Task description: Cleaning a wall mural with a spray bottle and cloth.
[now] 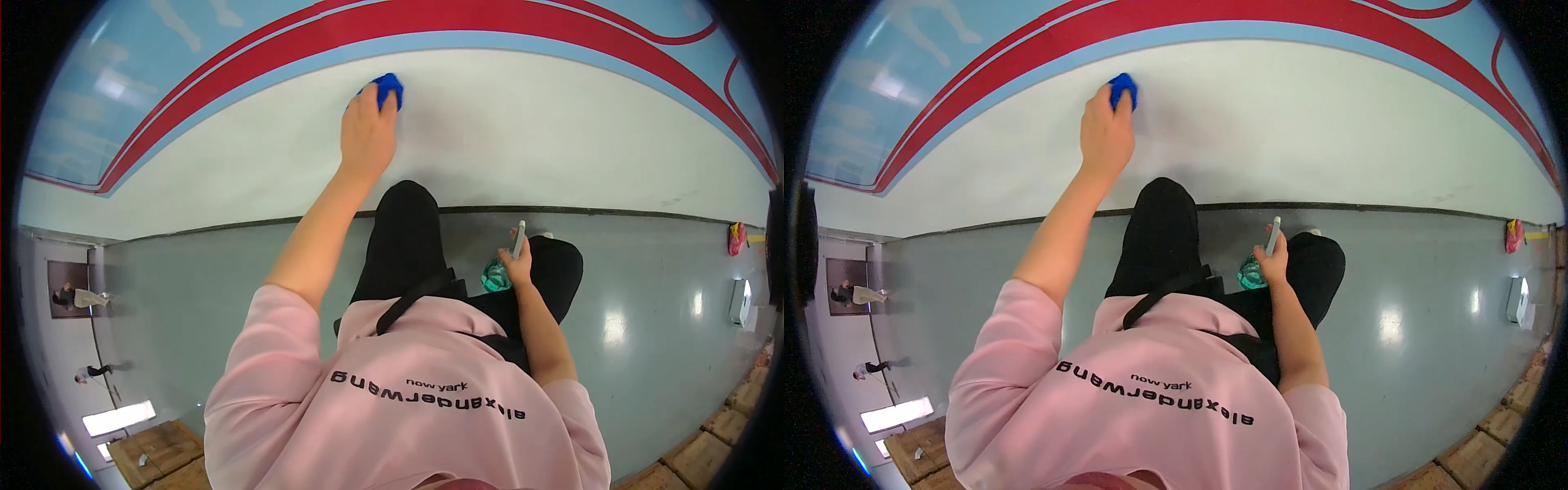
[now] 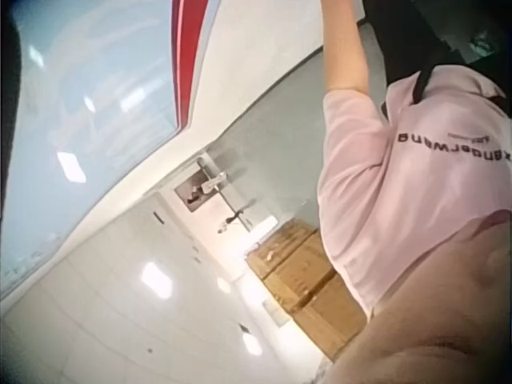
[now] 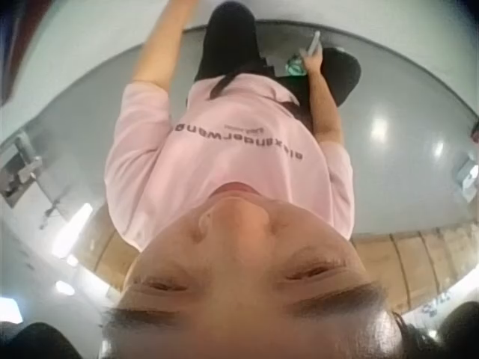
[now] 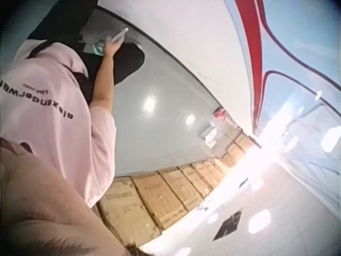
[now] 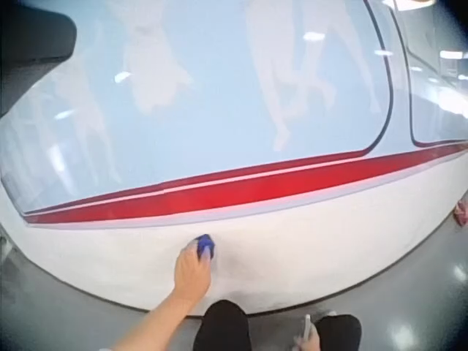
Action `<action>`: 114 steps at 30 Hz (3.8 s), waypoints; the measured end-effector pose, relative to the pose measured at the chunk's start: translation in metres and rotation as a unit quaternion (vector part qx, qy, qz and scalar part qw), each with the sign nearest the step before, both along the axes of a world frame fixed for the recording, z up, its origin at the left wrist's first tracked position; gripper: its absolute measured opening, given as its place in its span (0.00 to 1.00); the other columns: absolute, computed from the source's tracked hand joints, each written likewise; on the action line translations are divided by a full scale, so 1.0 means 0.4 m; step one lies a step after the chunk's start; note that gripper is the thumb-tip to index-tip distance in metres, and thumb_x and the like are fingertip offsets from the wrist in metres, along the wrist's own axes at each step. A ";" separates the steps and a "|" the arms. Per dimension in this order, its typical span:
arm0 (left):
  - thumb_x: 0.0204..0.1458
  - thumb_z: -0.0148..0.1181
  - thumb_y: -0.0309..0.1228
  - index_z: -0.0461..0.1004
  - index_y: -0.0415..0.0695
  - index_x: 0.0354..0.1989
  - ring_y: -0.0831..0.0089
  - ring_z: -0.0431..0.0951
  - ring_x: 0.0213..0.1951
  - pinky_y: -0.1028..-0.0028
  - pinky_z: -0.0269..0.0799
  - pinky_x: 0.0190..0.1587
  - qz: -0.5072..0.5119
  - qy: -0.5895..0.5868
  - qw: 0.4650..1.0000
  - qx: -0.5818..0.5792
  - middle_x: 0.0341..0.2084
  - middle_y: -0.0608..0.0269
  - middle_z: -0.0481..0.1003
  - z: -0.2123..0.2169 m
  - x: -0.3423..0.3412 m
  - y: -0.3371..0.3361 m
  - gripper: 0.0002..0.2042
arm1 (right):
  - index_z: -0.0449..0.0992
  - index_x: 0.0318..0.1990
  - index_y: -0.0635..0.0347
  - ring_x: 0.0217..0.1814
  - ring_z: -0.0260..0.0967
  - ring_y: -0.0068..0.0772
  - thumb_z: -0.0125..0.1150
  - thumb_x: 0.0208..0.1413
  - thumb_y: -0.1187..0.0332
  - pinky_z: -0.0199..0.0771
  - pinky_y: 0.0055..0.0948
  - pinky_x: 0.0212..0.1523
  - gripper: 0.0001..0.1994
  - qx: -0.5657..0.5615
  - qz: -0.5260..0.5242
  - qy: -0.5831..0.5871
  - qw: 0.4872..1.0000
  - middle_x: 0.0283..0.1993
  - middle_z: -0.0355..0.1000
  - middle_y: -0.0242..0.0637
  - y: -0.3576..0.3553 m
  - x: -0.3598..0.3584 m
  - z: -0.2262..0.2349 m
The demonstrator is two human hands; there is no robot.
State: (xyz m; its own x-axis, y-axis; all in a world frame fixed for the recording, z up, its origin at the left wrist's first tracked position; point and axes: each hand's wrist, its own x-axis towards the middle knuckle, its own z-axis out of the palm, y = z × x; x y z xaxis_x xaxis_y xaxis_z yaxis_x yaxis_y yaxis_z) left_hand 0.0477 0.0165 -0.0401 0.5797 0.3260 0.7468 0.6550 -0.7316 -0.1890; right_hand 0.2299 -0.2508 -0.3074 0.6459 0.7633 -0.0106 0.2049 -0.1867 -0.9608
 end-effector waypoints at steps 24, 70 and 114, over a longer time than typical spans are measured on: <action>0.42 0.52 0.29 0.58 0.36 0.53 0.48 0.63 0.46 0.62 0.61 0.50 0.454 -0.116 0.803 -0.368 0.44 0.41 0.59 -0.333 -0.682 -0.035 0.26 | 0.61 0.52 0.58 0.54 0.58 0.32 0.59 0.37 0.77 0.60 0.27 0.47 0.28 0.020 -0.005 0.065 0.998 0.52 0.61 0.41 -0.013 -0.004 -0.035; 0.42 0.47 0.23 0.54 0.24 0.49 0.45 0.62 0.46 0.63 0.60 0.49 0.358 -0.246 0.836 -0.336 0.46 0.33 0.54 -0.169 -0.182 0.106 0.24 | 0.61 0.52 0.58 0.53 0.59 0.33 0.59 0.37 0.77 0.62 0.28 0.47 0.28 -0.009 0.035 0.076 0.996 0.51 0.62 0.39 0.003 0.005 -0.013; 0.41 0.50 0.25 0.60 0.34 0.50 0.51 0.61 0.45 0.64 0.58 0.49 0.245 -0.381 0.794 -0.404 0.47 0.40 0.54 -0.308 -0.310 0.147 0.24 | 0.62 0.51 0.57 0.52 0.60 0.33 0.58 0.36 0.76 0.58 0.29 0.50 0.28 -0.037 0.026 0.033 0.998 0.51 0.62 0.39 0.001 0.018 -0.039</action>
State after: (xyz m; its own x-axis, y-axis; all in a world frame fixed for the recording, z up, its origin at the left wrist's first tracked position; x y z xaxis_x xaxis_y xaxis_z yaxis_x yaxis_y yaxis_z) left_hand -0.0764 0.0753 -0.1635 -0.2861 0.9245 0.2519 0.5974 -0.0334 0.8012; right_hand 0.2371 -0.2505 -0.3231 0.6013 0.7914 -0.1098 0.1519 -0.2481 -0.9567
